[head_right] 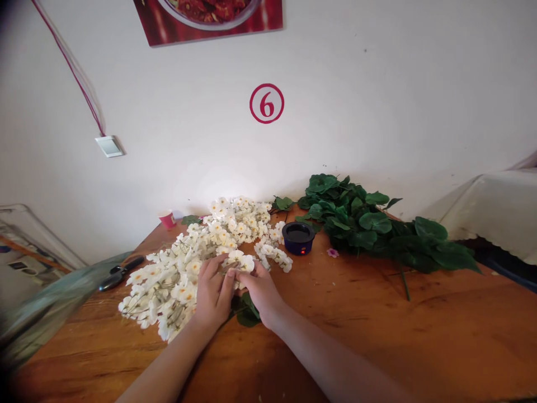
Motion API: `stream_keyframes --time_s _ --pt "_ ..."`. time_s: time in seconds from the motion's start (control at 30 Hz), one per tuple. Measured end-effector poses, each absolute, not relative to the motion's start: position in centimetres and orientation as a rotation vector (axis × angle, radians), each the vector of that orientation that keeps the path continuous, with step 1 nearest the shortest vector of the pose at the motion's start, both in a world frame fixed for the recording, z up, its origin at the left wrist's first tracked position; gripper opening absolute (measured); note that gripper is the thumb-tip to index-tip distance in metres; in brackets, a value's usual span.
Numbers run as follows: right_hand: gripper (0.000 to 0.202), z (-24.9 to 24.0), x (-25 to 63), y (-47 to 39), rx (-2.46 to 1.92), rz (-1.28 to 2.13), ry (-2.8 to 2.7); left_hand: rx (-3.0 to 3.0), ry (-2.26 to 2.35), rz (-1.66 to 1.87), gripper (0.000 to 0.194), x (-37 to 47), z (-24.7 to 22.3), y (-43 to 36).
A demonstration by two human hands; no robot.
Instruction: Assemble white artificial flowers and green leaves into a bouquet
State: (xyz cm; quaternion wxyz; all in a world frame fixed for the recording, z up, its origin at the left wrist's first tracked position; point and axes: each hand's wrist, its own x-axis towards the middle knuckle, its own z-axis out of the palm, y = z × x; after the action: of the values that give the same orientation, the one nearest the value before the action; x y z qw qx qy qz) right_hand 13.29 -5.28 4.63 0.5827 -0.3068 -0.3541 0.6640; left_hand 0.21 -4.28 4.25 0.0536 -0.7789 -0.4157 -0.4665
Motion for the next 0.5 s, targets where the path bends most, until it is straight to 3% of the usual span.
stream_keyframes --time_s 0.27,0.5 --pt "0.013 4.35 13.55 -4.94 -0.754 1.585 -0.784 -2.387 -1.155 -1.339 0.041 -0.03 3.89 -4.08" --pt "0.004 4.39 13.47 -4.91 -0.83 1.608 -0.693 -2.406 -1.093 -1.391 0.033 0.24 3.58 -4.28"
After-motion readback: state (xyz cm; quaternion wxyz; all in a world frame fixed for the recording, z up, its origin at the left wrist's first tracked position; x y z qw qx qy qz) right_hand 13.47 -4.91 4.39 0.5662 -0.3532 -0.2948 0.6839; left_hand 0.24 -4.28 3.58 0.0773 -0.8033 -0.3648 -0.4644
